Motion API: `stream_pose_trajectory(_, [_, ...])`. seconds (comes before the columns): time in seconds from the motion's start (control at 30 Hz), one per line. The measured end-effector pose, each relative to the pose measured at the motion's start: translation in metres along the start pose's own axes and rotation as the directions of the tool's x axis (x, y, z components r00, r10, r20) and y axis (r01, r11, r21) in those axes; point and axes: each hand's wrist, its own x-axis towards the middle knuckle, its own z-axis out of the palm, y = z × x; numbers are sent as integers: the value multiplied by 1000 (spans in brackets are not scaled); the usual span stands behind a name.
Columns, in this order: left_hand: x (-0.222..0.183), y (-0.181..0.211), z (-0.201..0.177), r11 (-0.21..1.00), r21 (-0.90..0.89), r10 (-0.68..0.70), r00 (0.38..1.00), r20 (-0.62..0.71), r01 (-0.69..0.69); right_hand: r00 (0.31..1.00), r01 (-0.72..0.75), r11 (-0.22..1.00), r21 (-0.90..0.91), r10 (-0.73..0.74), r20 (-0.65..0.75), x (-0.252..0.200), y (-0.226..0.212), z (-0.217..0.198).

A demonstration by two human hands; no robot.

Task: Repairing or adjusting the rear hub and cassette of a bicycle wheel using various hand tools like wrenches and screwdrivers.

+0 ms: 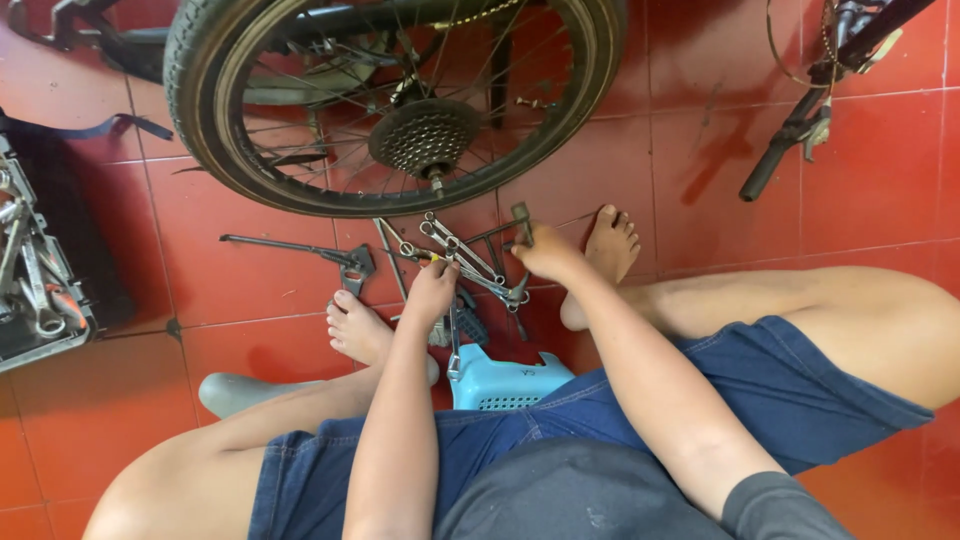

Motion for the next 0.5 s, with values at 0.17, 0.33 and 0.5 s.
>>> stream_pose_trajectory(0.17, [69, -71, 49, 990, 92, -108, 994, -16, 109, 985, -54, 985, -167, 79, 152, 10, 30, 44])
stream_pose_trajectory(0.33, [55, -54, 48, 947, 247, -201, 979, -35, 203, 974, -11, 976, -217, 60, 219, -4, 19, 54])
stream_pose_trajectory(0.5, [25, -7, 38, 865, 409, -269, 957, -111, 291, 988, 95, 973, -211, -66, 142, 12, 22, 61])
